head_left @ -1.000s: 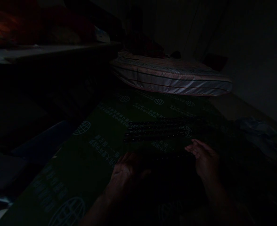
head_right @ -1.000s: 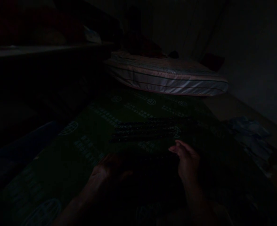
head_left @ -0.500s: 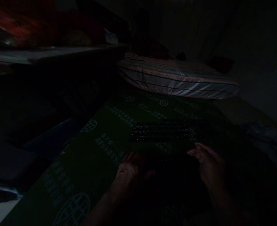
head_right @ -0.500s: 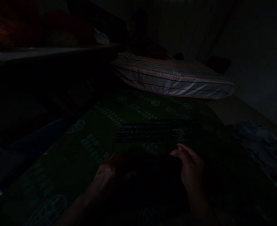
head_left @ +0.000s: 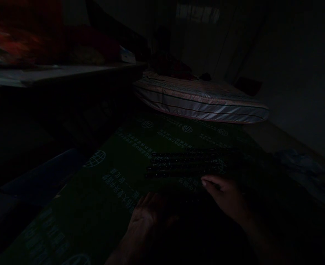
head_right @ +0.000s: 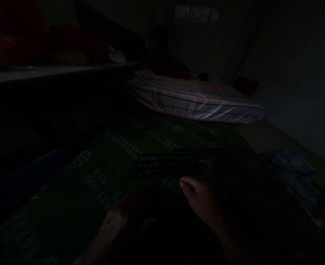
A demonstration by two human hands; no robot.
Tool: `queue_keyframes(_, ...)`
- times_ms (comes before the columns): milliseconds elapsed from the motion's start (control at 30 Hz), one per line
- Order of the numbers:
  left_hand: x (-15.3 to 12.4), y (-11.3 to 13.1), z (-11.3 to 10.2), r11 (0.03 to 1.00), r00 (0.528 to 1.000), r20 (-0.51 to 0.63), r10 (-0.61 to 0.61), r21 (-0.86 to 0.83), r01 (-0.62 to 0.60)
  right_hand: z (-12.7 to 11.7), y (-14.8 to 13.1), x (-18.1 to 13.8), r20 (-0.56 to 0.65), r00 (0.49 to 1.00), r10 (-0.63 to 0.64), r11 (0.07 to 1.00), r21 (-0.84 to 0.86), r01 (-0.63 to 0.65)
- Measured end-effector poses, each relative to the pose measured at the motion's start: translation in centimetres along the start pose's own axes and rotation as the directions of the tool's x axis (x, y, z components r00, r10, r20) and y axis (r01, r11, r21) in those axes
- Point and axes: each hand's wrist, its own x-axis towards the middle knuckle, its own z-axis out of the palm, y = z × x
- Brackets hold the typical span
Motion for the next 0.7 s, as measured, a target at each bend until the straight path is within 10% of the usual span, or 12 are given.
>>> queue_keyframes(200, 0.0, -0.2, 0.3, 1.000, 1.000, -0.028, -0.002, -0.015, 0.002, 0.4, 1.3, 5.7, 0.164, 0.964, -0.209, 0.902, -0.349, 0.255)
queue_keyframes(700, -0.4, -0.4, 1.1, 0.998, 0.998, -0.012, -0.054, -0.016, 0.054, 2.6, 2.6, 16.7, 0.308, 0.945, -0.107, 0.698, -0.654, 0.292)
